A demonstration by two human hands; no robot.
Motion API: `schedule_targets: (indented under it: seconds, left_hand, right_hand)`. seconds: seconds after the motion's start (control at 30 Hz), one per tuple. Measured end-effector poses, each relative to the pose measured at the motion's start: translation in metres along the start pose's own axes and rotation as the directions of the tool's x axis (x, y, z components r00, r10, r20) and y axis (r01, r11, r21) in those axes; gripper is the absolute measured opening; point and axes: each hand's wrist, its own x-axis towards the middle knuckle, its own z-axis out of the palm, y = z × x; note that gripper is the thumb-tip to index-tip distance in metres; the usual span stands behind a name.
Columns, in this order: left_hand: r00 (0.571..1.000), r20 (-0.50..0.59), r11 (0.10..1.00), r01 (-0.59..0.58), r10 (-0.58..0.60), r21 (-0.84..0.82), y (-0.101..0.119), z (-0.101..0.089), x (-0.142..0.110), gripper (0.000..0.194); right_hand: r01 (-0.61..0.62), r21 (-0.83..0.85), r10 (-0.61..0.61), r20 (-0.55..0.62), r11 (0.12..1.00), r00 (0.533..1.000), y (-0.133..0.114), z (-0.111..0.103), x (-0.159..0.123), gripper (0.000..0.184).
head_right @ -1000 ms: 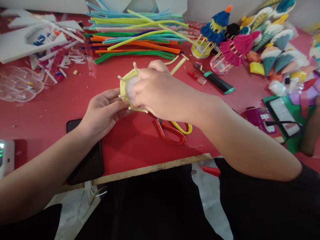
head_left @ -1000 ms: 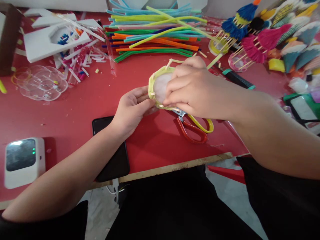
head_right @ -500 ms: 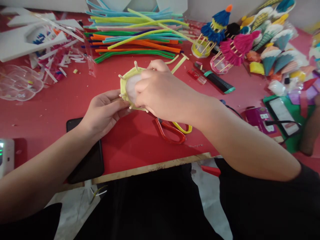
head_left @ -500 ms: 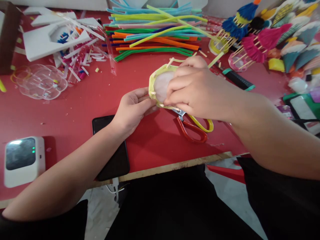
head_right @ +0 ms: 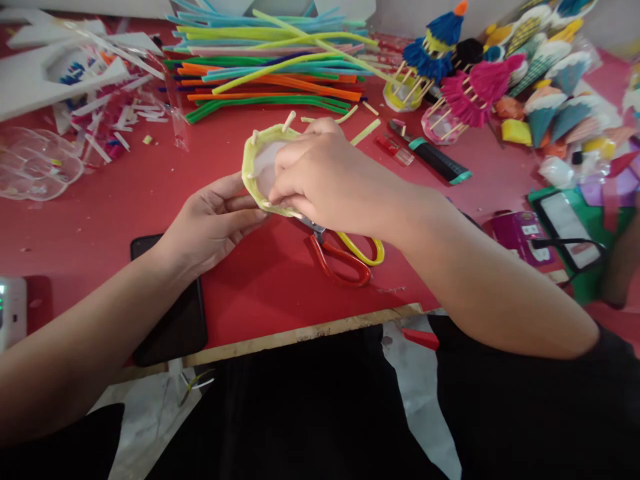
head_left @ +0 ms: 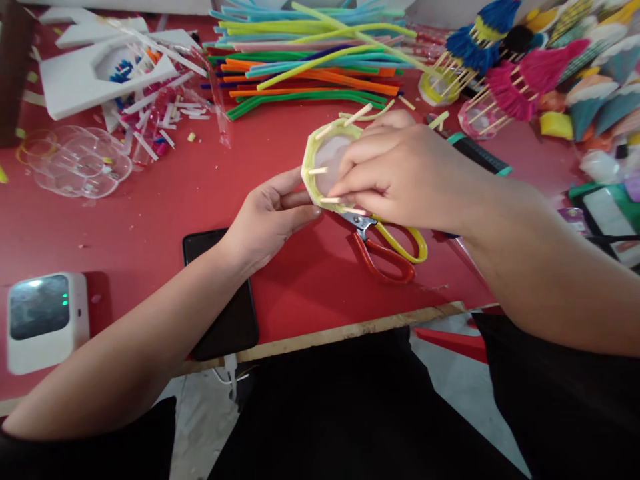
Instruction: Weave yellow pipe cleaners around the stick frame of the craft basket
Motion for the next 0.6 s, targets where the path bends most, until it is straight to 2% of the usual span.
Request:
schedule_targets:
  seconds: [0.17, 0.27, 0.37, 0.6]
  left_hand:
    - [1.0, -0.005, 0.999, 0.031, -0.031, -0.016, 0.001, 0.0, 0.0, 0.044]
    - [1.0, -0.003, 1.0, 0.008, -0.008, -0.026, 0.001, 0.0, 0.0, 0.043]
    - [0.999, 0.016, 0.999, -0.029, 0.029, -0.024, 0.001, 0.001, 0.001, 0.04]
    - [0.989, -0.038, 0.985, -0.141, 0.146, 0.097, -0.001, 0.004, -0.004, 0.035]
  right_hand:
    - [-0.039, 0.054, 0.04, -0.018, 0.998, 0.999, -0.004, 0.001, 0.002, 0.023]
    - [-0.092, 0.042, 0.094, -0.054, 0.995, 0.994, -0.007, -0.001, 0.003, 0.022]
    - [-0.093, 0.016, 0.094, -0.071, 0.996, 0.993, -0.009, -0.001, 0.003, 0.025]
    - [-0.124, -0.08, 0.126, 0.013, 0.989, 0.992, -0.02, -0.005, 0.007, 0.027]
